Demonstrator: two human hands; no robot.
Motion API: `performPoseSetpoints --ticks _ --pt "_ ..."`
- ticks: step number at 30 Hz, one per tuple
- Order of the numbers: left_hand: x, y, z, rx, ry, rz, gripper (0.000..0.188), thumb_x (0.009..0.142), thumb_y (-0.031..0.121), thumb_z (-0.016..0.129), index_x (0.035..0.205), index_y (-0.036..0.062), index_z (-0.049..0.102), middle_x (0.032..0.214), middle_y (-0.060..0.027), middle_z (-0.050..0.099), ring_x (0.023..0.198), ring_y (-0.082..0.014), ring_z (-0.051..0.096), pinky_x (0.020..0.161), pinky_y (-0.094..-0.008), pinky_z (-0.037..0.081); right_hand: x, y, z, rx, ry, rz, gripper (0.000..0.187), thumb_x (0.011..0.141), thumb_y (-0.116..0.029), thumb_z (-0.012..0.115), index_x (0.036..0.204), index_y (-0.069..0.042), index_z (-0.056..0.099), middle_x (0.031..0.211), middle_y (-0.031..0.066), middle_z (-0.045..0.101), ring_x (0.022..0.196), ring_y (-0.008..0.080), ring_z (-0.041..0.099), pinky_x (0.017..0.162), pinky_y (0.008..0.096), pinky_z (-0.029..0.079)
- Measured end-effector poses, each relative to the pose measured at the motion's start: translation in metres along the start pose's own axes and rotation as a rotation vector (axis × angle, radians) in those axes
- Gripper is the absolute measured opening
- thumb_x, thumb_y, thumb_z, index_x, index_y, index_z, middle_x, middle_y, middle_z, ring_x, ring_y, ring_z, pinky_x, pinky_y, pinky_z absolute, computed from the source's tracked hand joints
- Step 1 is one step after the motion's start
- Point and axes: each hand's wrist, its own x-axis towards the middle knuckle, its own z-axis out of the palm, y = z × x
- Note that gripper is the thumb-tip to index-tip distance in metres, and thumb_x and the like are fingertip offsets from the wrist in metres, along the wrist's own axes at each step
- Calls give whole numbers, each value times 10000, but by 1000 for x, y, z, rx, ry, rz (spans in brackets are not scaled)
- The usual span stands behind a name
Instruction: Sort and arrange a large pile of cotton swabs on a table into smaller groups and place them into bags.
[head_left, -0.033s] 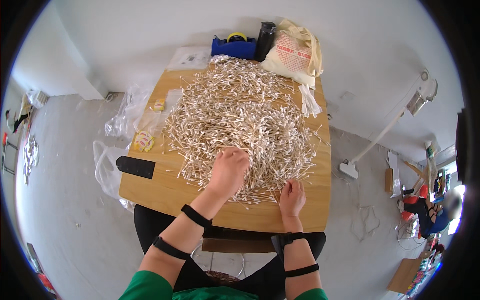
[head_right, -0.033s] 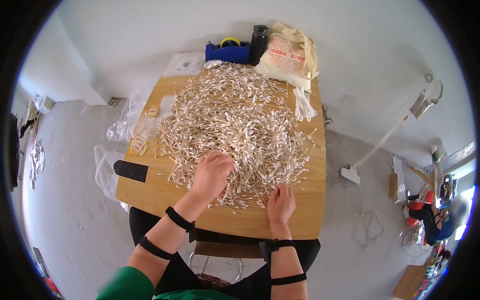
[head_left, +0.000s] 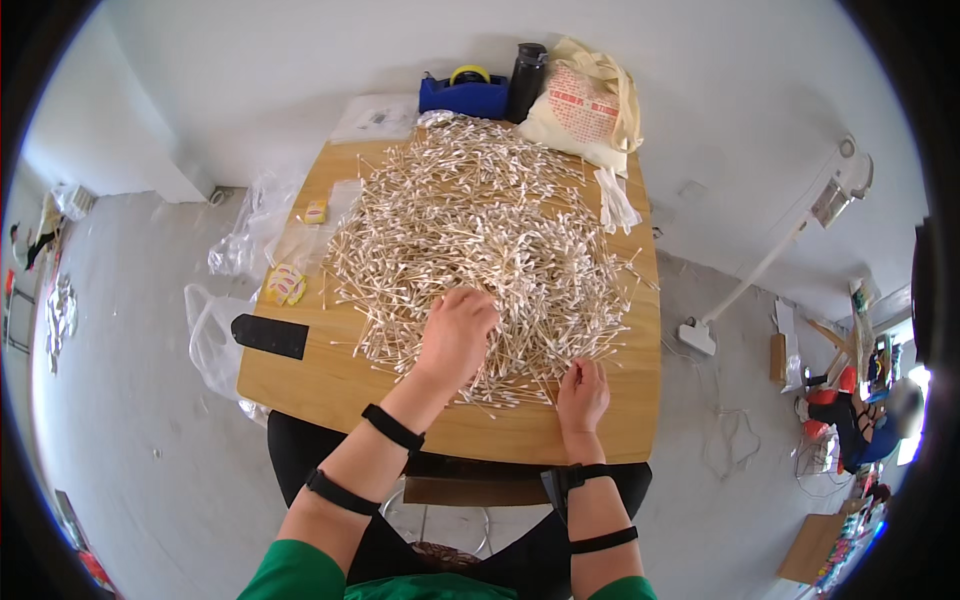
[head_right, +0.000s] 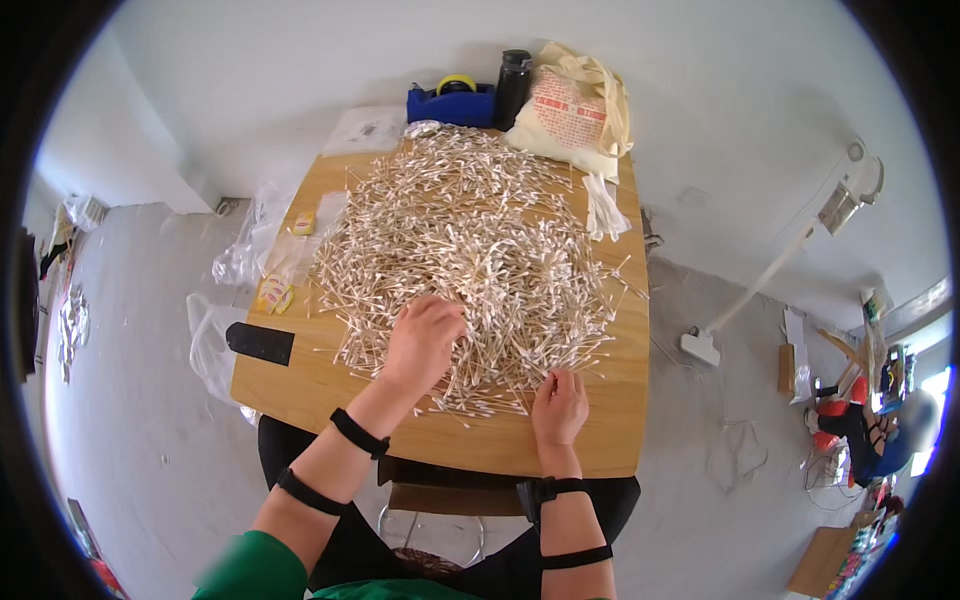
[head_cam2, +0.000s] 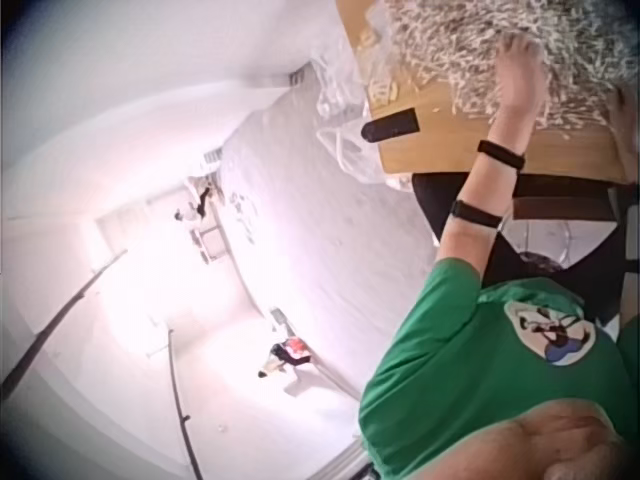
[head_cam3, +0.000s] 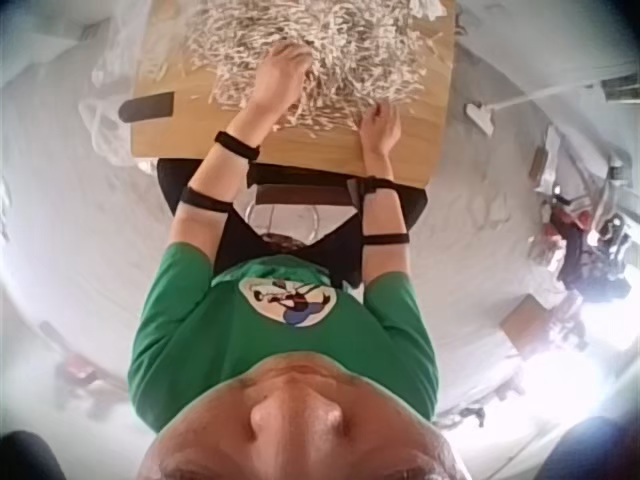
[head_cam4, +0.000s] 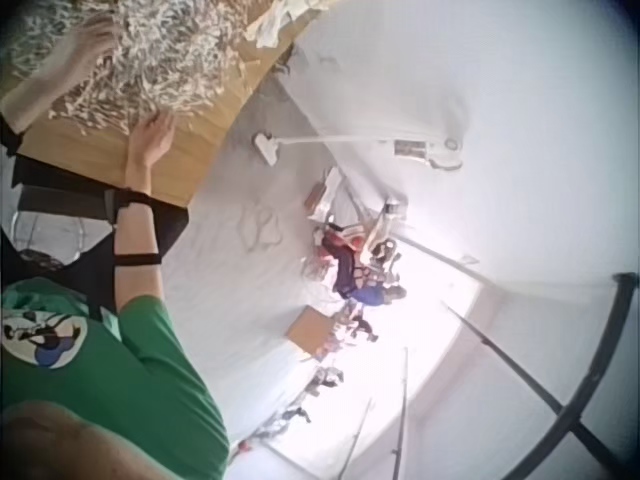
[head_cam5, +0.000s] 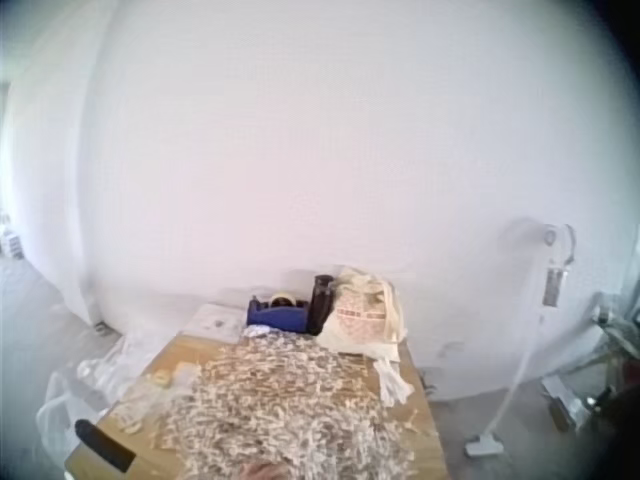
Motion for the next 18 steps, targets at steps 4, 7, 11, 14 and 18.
performPoseSetpoints --ticks 4,7,11,14,18 --pt "36 5 9 50 -73 -127 520 811 79 653 1313 153 541 1436 -142 415 1315 -356 408 1050 -509 378 1 2 -2 5 34 -31 29 878 -101 615 870 -78 631 773 90 590 672 288 590 602 390 481" --pt "54 4 18 97 -212 -199 712 805 155 716 1448 209 414 1525 -166 291 1388 -389 317 1092 -547 323 0 3 -3 54 40 12 36 882 -103 622 858 -77 625 764 87 581 660 280 583 596 383 478" --pt "62 -4 16 83 -235 -285 747 764 202 782 1425 210 434 1487 -180 337 1370 -399 340 1062 -544 367 24 17 -14 164 91 102 30 880 -76 630 854 -69 617 743 85 556 676 268 562 610 370 468" --pt "64 -9 6 43 -262 -303 690 746 178 788 1365 185 482 1423 -187 411 1320 -393 406 1025 -496 426 77 51 -25 -51 81 -7 30 888 -79 619 910 -60 620 835 105 601 814 283 588 729 398 479" --pt "68 -16 -3 -46 -289 -275 617 726 122 769 1287 151 515 1299 -174 498 1202 -388 503 923 -476 502 148 96 -15 -219 57 -98 278 920 -167 580 1184 -84 581 1244 146 567 1212 326 495 1013 438 397"
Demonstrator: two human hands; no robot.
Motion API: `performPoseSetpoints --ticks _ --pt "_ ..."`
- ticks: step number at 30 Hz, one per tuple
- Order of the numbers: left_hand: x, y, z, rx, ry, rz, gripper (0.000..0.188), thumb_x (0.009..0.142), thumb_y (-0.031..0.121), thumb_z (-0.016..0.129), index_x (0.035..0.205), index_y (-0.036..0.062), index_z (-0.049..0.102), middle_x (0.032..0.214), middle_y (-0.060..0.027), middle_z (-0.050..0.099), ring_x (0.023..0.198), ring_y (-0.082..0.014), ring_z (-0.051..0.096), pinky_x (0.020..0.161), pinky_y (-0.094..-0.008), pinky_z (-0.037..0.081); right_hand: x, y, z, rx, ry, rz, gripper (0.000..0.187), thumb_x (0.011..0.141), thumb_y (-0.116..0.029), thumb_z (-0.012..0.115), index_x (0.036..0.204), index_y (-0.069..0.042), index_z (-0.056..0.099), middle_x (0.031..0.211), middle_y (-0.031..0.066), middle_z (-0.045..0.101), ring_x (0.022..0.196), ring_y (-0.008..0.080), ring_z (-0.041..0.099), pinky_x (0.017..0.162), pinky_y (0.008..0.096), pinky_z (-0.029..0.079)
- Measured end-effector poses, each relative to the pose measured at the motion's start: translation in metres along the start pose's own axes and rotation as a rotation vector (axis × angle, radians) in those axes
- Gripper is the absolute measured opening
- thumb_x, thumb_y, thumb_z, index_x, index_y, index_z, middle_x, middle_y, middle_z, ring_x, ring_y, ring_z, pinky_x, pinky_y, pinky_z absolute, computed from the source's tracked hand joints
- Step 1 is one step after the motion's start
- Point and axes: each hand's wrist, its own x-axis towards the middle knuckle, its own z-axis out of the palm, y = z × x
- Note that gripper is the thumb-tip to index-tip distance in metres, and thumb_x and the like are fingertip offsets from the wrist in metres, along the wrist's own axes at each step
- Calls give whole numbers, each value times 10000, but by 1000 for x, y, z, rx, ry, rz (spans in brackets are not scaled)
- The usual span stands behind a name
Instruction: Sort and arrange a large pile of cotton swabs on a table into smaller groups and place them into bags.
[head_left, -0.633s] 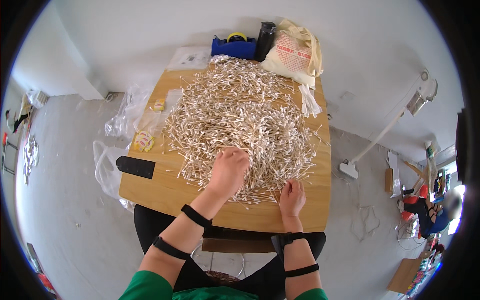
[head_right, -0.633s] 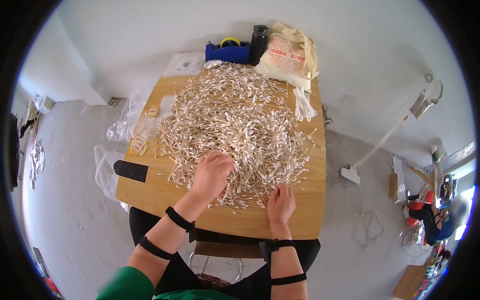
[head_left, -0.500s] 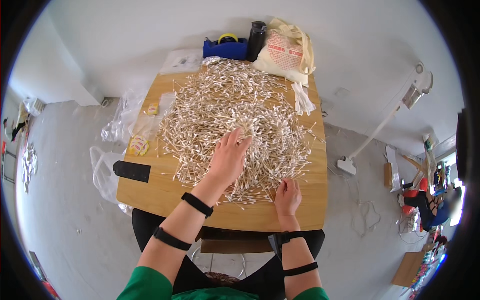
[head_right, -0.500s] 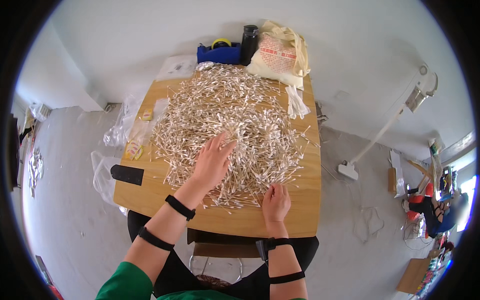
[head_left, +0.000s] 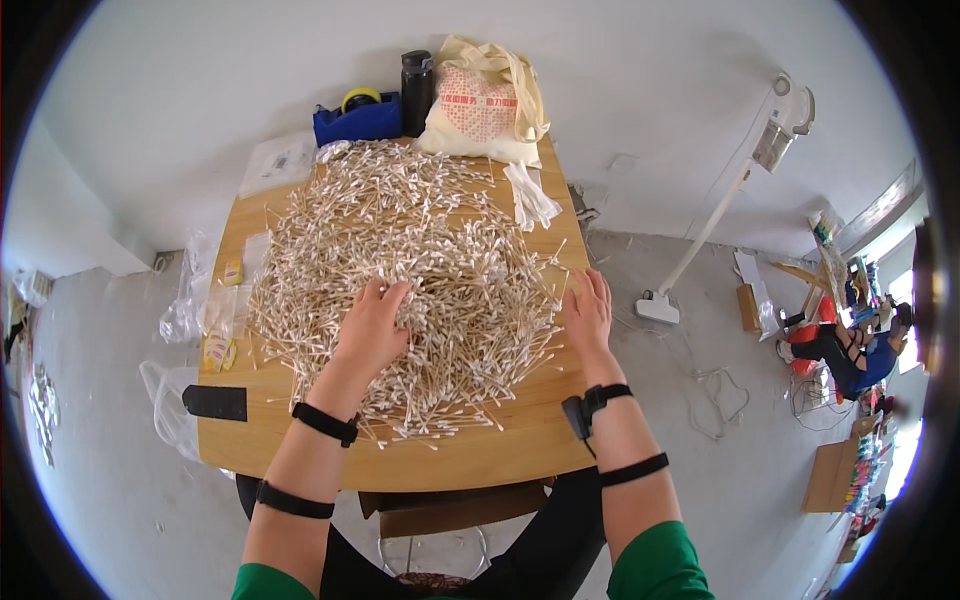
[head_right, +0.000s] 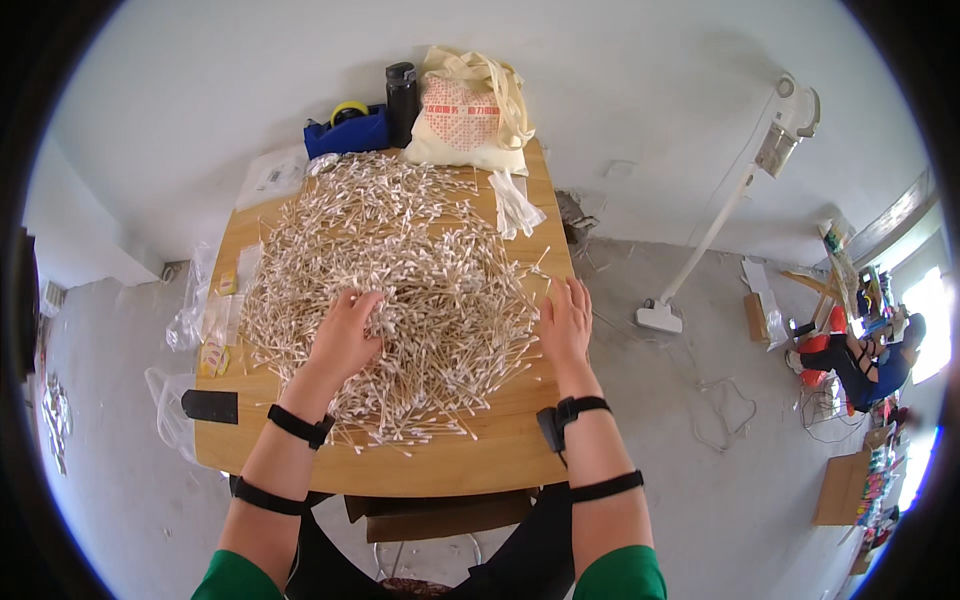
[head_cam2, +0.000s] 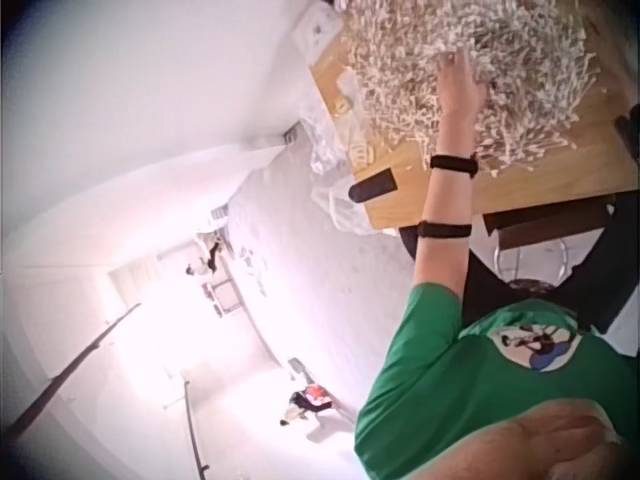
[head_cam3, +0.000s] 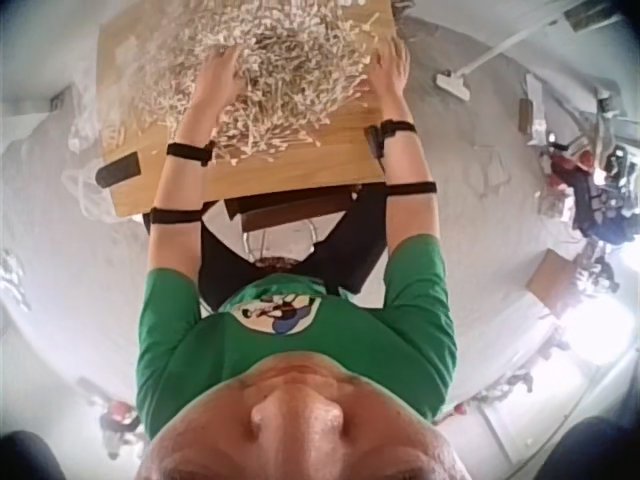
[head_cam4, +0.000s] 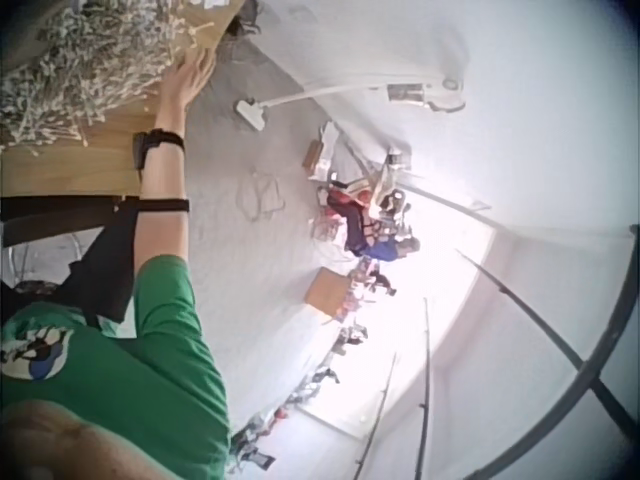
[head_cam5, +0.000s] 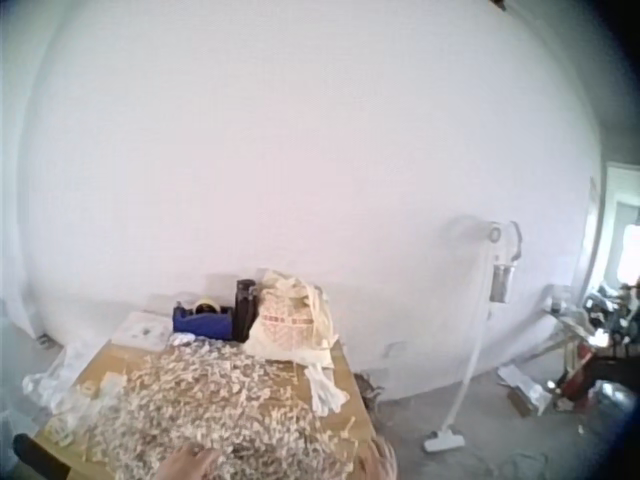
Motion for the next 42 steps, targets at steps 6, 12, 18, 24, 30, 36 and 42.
performPoseSetpoints --ticks 6,12,18,24,30,36,42 --pt "0 -3 1 99 -55 -14 730 716 86 725 1384 178 445 1381 -242 443 1262 -429 463 975 -465 490 25 -19 21 -123 -390 139 457 979 -329 467 1404 -160 481 1485 118 412 1416 315 309 1155 507 237" --pt "14 7 1 40 -56 -117 662 714 73 705 1329 160 476 1347 -235 472 1217 -425 503 936 -473 505 3 -57 39 1 -347 37 479 997 -382 424 1381 -104 499 1447 141 454 1385 316 354 1155 467 249" --pt "21 4 -12 -117 -84 -151 583 710 69 699 1262 141 525 1212 -209 525 1012 -393 610 842 -461 522 -8 -97 47 241 -312 -1 473 991 -310 482 1338 11 488 1364 211 514 1290 385 455 1089 452 353" --pt "24 -20 -36 -298 54 -172 512 726 92 713 1216 102 565 1061 -193 629 936 -297 646 813 -404 504 -30 -83 7 442 -172 78 413 965 -215 556 1297 22 489 1268 247 543 1190 425 508 1001 460 425" --pt "38 -34 -68 -637 236 -171 456 752 135 753 1168 64 582 852 -40 646 722 -123 592 658 -293 482 -103 -53 -19 215 -82 122 357 937 -168 588 1240 6 513 1248 221 555 1201 414 499 997 463 428" --pt "36 -3 -93 -979 304 -272 328 861 253 747 1030 39 566 829 -19 623 698 -86 580 584 -262 486 -129 -64 -19 132 11 63 330 924 -127 585 1220 1 515 1245 215 557 1187 405 515 996 464 438" --pt "39 -29 -83 -1069 279 -298 491 879 159 699 1326 86 510 947 -43 637 775 -120 597 678 -298 507 -125 -96 -19 291 -112 -29 329 914 -109 584 1217 1 518 1224 203 571 1158 401 534 990 464 445"
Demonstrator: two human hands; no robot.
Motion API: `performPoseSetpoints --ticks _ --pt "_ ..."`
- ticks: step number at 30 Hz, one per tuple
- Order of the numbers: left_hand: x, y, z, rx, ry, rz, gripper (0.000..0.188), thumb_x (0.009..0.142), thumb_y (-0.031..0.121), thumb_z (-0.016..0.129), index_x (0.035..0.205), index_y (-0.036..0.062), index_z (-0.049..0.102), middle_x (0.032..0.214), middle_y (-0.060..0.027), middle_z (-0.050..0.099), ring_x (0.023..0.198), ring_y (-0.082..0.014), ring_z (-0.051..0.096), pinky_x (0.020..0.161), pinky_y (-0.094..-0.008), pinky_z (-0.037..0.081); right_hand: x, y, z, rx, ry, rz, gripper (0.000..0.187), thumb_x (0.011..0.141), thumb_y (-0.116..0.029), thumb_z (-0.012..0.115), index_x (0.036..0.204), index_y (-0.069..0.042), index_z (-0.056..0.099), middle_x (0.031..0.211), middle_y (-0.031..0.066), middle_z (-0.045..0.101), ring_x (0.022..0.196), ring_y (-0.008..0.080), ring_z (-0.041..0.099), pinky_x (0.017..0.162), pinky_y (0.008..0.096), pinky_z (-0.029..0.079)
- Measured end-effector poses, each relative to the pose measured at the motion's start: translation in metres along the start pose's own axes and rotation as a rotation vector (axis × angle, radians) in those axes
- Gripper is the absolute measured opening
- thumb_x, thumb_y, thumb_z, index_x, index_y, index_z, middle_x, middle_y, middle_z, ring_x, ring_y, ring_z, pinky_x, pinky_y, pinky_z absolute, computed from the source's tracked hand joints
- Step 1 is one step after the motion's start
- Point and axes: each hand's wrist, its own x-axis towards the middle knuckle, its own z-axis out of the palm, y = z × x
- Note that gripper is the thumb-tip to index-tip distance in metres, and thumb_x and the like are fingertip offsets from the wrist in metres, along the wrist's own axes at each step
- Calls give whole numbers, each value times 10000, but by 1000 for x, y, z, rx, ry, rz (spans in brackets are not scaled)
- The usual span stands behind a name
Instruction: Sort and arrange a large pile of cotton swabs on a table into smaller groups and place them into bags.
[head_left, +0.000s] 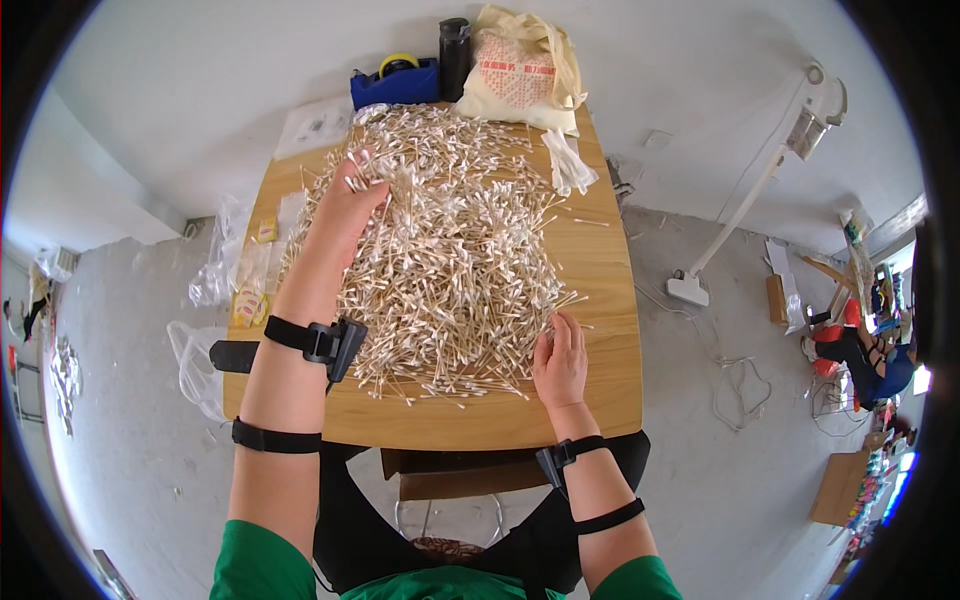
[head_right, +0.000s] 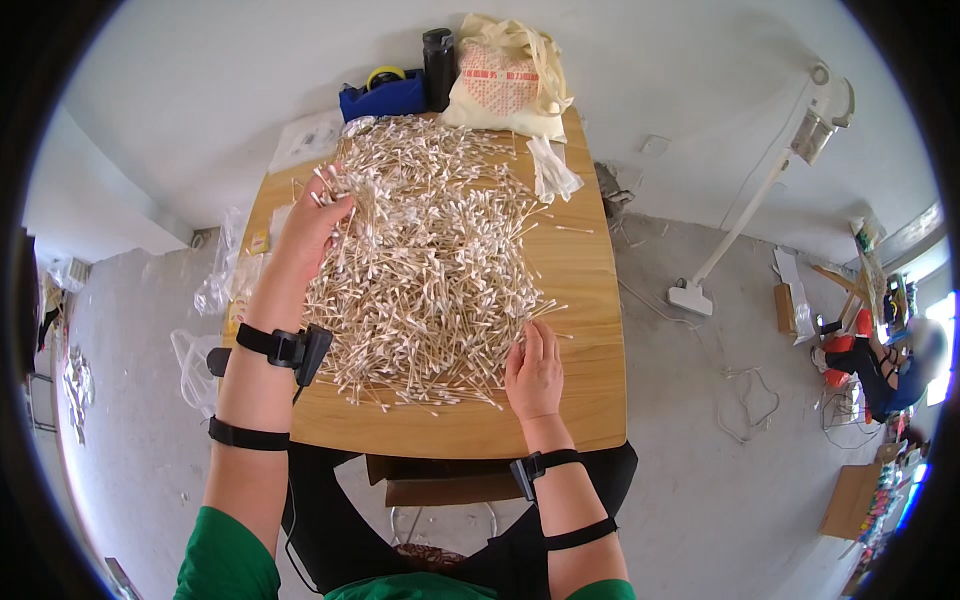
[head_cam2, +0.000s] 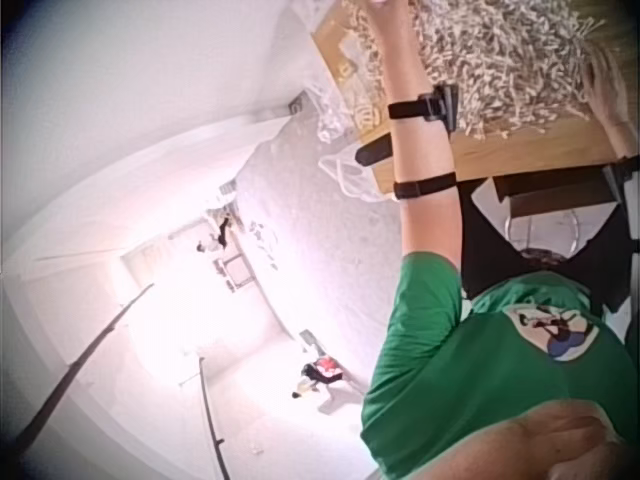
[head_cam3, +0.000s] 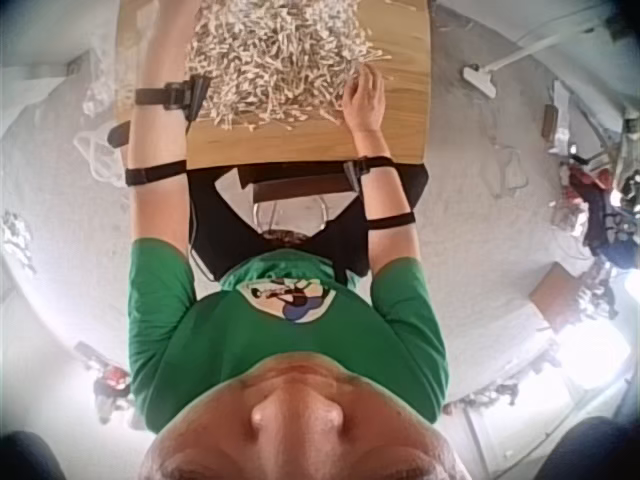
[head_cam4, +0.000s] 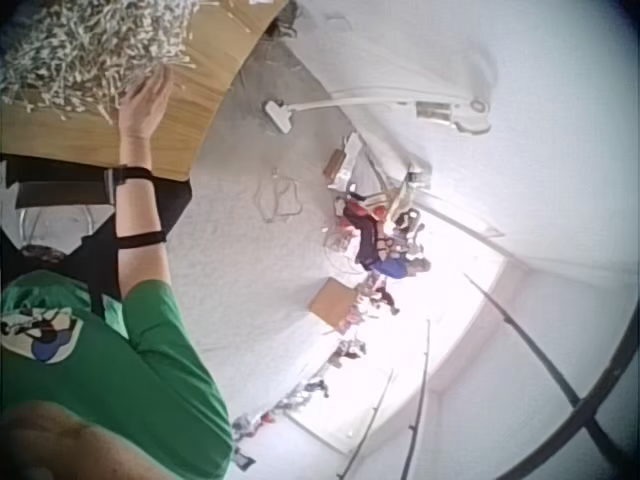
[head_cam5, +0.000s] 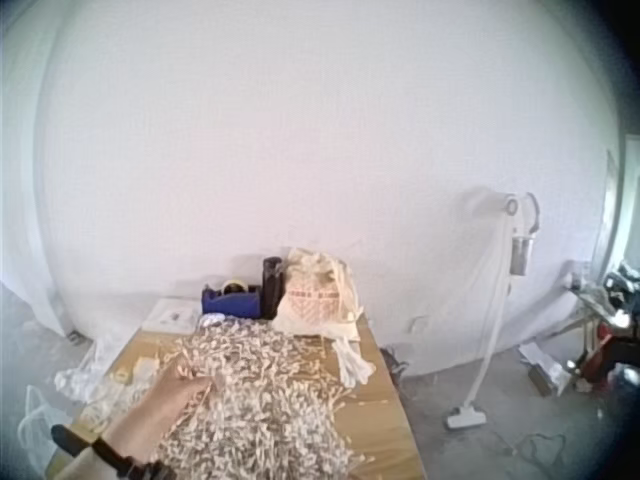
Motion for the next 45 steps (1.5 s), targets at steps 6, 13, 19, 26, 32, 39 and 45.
performPoseSetpoints --ticks 6,13,19,26,32,39,45 --pt "6 -14 -8 265 122 145 631 867 82 668 1446 131 423 1274 -136 590 976 -209 628 837 -363 502 -1 9 4 -142 105 62 338 913 -106 582 1229 -4 516 1242 208 553 1193 393 514 1026 491 413" --pt "21 -41 -40 626 214 204 553 891 41 611 1411 138 448 1291 -184 560 1034 -271 628 844 -382 511 6 23 5 -11 134 162 350 884 -46 592 1226 -11 527 1246 211 538 1200 386 505 1017 467 410" --pt "8 -72 -68 1067 363 571 394 858 2 603 1240 96 578 1250 -171 562 988 -338 626 823 -438 516 -2 21 -8 -97 145 208 189 840 -14 603 1027 -19 574 983 150 586 960 351 552 838 450 455" --pt "-45 -77 4 951 -101 479 58 811 124 680 778 77 674 839 -99 618 891 -312 605 782 -424 503 21 18 -4 -176 24 74 44 860 -64 608 900 -53 593 884 134 586 882 353 571 768 449 469" --pt "-64 -88 56 1191 -129 422 144 751 195 781 824 86 720 917 -59 585 1006 -262 564 860 -393 487 27 13 3 -259 38 177 54 894 -121 585 870 -73 575 880 122 589 822 347 600 689 454 491" --pt "-57 -108 54 1218 -60 442 121 739 175 787 776 86 715 906 -74 566 953 -281 577 809 -394 504 28 10 3 -249 41 162 52 892 -121 588 866 -82 567 854 111 586 814 335 601 684 451 493" --pt "-71 -87 36 1008 59 492 102 768 166 772 805 82 727 879 -75 577 896 -273 580 750 -394 493 27 14 3 -253 50 164 57 888 -117 592 854 -85 560 850 109 584 804 335 599 679 451 494"
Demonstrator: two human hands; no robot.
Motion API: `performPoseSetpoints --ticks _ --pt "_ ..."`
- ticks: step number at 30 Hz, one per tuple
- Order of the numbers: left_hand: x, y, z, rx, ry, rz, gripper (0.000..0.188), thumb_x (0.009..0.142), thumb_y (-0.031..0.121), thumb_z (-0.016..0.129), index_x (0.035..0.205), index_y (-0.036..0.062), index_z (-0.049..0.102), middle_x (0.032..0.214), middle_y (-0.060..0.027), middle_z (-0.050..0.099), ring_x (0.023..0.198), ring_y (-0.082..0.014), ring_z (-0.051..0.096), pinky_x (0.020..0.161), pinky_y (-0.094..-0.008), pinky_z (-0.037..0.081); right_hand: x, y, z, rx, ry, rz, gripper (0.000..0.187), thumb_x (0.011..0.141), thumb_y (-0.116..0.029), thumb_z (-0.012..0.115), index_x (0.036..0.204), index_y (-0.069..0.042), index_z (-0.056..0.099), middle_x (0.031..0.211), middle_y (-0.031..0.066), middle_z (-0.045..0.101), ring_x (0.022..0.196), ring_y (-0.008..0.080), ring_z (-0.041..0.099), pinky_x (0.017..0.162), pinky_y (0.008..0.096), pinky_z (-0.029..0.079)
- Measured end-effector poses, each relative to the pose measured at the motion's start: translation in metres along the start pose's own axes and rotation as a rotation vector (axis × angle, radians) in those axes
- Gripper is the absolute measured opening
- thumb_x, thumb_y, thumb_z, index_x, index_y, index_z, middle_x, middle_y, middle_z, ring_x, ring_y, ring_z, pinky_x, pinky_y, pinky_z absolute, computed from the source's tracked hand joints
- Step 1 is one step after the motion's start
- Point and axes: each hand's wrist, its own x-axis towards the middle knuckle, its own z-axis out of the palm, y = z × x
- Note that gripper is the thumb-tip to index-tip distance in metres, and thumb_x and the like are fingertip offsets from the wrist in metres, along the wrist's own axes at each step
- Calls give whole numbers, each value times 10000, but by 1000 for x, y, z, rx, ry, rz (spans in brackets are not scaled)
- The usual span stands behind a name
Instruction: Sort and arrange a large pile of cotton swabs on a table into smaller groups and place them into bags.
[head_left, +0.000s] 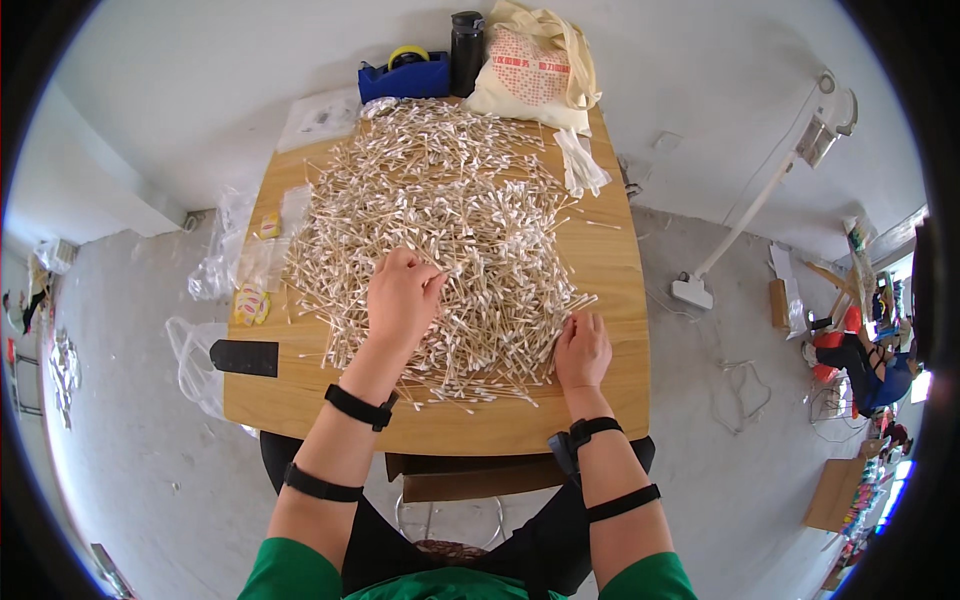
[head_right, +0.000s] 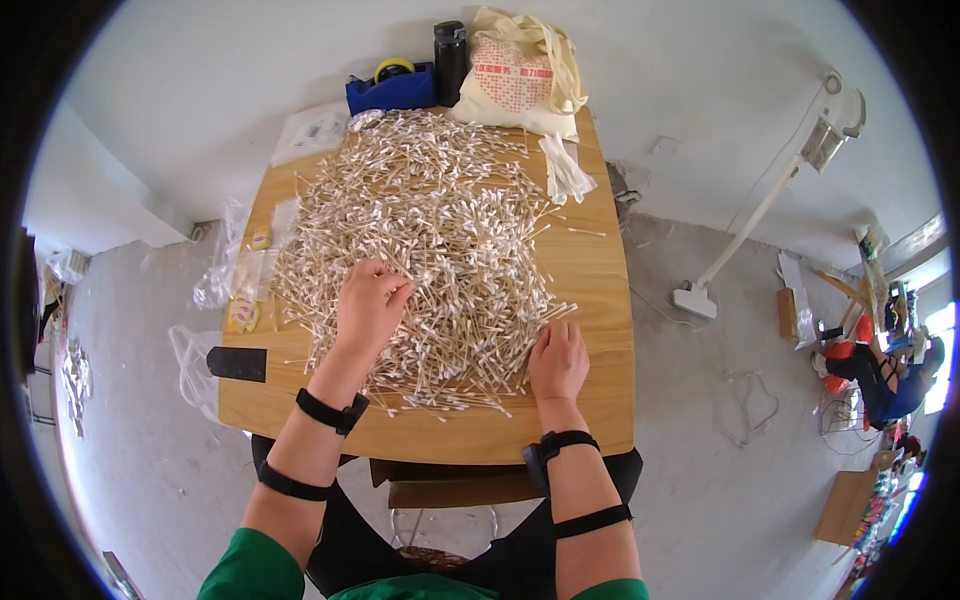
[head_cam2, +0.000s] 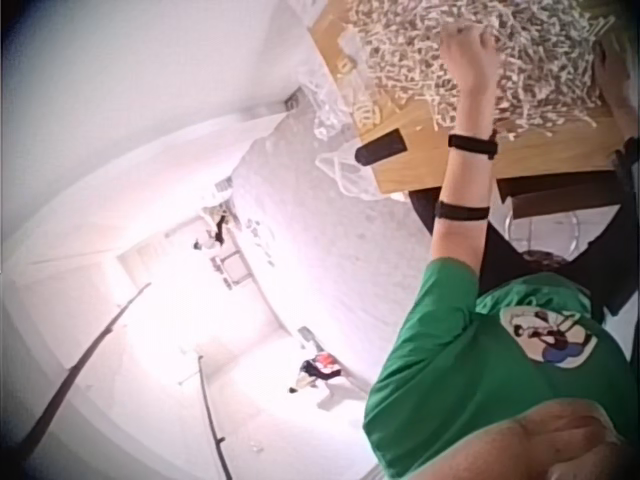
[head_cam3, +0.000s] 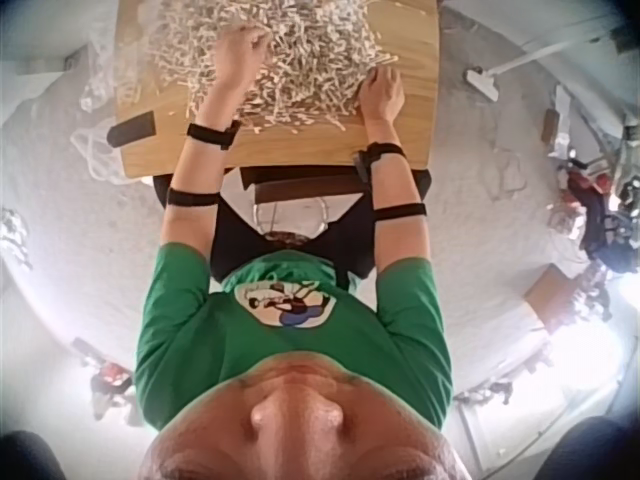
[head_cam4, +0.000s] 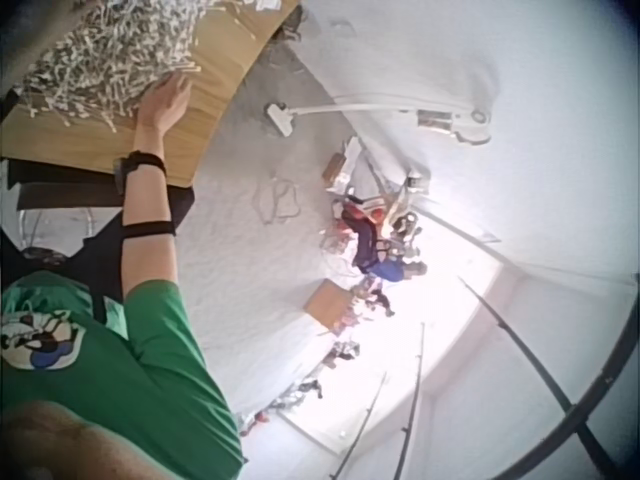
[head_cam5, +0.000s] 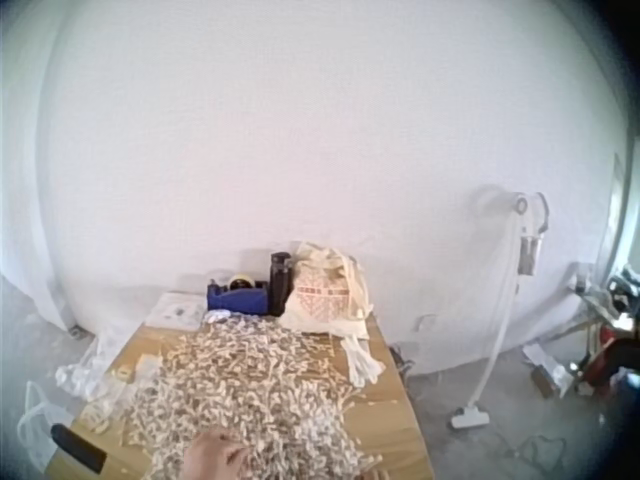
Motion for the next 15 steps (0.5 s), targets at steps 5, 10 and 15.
performPoseSetpoints --ticks 5,10,15 --pt "-3 -6 -26 -202 235 37 60 774 77 744 744 44 703 919 -95 612 844 -251 600 732 -351 493 0 -1 2 -10 11 -4 63 890 -120 591 849 -89 555 847 109 584 799 336 598 671 449 496" --pt "-7 -13 -36 -752 278 -155 55 823 -15 634 841 1 683 962 -85 661 856 -178 632 690 -277 501 0 -1 1 -17 9 -9 68 890 -121 590 847 -91 547 839 108 582 799 336 599 670 448 497" --pt "-2 -10 -48 -1324 80 -543 96 896 -25 549 909 -13 643 920 -96 690 762 -163 669 673 -269 553 0 -2 1 -8 4 -11 61 890 -117 587 850 -91 548 839 107 582 803 336 599 671 448 497"
